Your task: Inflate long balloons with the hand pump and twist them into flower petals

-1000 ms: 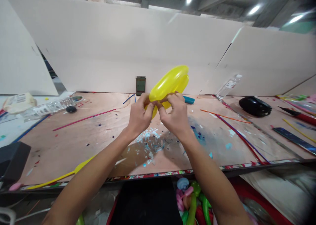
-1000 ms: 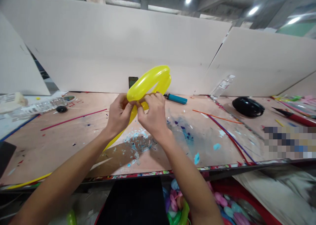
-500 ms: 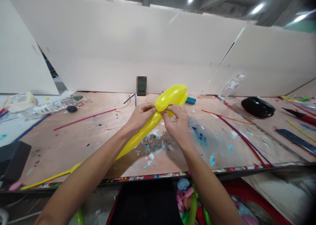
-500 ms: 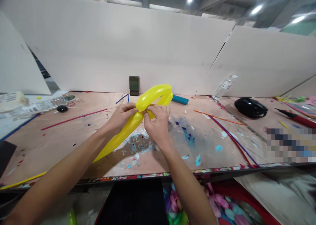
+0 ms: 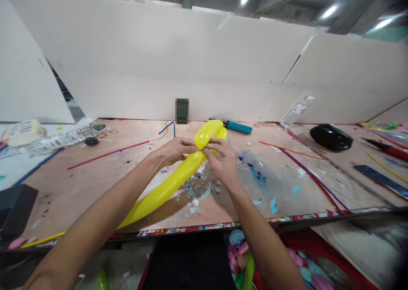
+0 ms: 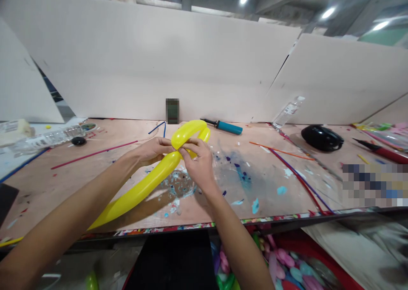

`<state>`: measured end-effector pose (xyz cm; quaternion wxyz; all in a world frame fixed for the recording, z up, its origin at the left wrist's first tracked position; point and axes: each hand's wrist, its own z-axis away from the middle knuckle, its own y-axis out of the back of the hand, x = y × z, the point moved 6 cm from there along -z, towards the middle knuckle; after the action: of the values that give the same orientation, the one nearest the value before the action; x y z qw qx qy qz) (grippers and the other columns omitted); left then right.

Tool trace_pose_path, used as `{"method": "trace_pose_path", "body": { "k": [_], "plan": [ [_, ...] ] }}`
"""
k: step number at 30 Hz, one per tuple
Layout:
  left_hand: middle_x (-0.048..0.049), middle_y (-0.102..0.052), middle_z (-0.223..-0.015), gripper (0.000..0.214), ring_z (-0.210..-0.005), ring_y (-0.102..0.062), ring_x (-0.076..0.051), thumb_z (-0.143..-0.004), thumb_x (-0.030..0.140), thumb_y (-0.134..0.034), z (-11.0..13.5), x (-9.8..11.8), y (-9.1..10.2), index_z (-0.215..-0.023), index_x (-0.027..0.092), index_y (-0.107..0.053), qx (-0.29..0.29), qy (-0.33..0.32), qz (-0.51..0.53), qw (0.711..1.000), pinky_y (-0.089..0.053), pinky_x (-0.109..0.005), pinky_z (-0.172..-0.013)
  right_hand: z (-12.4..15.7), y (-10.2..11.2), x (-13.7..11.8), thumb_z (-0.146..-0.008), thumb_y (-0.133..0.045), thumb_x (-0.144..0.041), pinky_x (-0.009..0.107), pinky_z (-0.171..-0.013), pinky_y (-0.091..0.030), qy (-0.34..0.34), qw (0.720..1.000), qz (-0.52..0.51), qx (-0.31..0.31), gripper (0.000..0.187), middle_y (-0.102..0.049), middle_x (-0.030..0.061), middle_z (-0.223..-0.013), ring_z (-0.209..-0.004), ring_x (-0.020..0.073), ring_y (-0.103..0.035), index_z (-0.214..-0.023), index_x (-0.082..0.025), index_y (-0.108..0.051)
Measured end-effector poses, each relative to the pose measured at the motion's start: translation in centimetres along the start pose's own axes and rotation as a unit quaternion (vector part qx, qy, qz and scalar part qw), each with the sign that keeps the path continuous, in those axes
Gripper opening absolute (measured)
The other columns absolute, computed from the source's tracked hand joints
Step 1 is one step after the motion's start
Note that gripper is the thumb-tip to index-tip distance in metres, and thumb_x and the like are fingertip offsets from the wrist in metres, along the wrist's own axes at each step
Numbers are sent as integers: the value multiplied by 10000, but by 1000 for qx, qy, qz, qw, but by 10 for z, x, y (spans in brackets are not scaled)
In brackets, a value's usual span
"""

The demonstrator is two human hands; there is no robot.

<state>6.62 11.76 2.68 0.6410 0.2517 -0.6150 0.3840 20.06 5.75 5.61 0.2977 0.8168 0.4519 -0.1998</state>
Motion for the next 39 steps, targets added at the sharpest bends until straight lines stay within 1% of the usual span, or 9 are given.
{"method": "trace_pose_path", "body": {
  "k": [4,10,15,21,24,31,34,36,39],
  "plan": [
    [-43,-681,-761,188,-658,-601,-121,-624,255,-758,-3,2,2,-780,154,-732,-4,-2,-44,999,-465,-241,-607,1,-1,1,-808,-615,-216,377,-869,-468,-3,1000,18,-8,104,-664,62,-964,-927,192,-616,-838,-210,-715],
    [-44,-673,-725,217,-634,-586,-113,-601,265,-766,-4,-5,3,-765,126,-730,-7,4,-33,999,-448,-236,-621,-1,-4,11,-768,-658,-234,394,-875,-461,-23,998,54,-35,72,-676,57,-952,-924,210,-620,-799,-216,-721],
    [-21,-644,-678,190,-592,-565,-99,-643,303,-738,-3,-10,3,-743,143,-720,-22,-4,-36,999,-421,-217,-577,-4,-5,18,-745,-670,-253,403,-867,-462,-44,996,55,-59,62,-685,66,-946,-927,225,-624,-763,-201,-697],
    [7,-585,-619,173,-536,-487,-75,-672,313,-694,0,1,2,-681,140,-682,8,-52,-100,994,-366,-199,-520,-6,-4,11,-769,-628,-278,398,-826,-462,-38,995,76,-55,92,-692,63,-898,-885,225,-624,-779,-193,-661],
    [15,-553,-596,199,-517,-446,-72,-706,324,-645,4,9,1,-659,130,-651,31,-77,-164,983,-336,-200,-503,-7,-5,8,-782,-614,-291,384,-808,-455,-36,994,85,-53,105,-692,54,-882,-868,222,-621,-793,-194,-654],
    [-20,-652,-785,229,-700,-570,-133,-818,286,-478,10,28,-6,-823,141,-656,90,-183,-353,913,-425,-244,-632,-2,-5,-5,-859,-506,-255,389,-861,-392,30,989,135,-51,164,-677,61,-942,-917,217,-580,-888,-185,-652],
    [-34,-653,-799,214,-728,-584,-150,-837,269,-455,16,34,-12,-806,150,-630,123,-231,-411,873,-451,-269,-667,0,-3,-8,-861,-530,-355,393,-858,-363,26,981,188,-44,216,-667,65,-942,-924,227,-563,-889,-191,-669],
    [-42,-633,-789,174,-718,-571,-154,-837,242,-464,22,39,-18,-794,153,-607,155,-271,-461,831,-453,-281,-667,1,-3,-6,-857,-536,-431,391,-831,-351,17,975,219,-40,278,-666,62,-891,-892,231,-557,-862,-195,-683],
    [-60,-608,-827,125,-781,-560,-171,-843,182,-465,33,44,-29,-818,156,-584,182,-341,-542,746,-453,-303,-718,0,-4,-4,-876,-500,-457,379,-775,-332,8,970,241,-34,325,-660,52,-793,-819,219,-547,-796,-207,-693]
  ]
}}
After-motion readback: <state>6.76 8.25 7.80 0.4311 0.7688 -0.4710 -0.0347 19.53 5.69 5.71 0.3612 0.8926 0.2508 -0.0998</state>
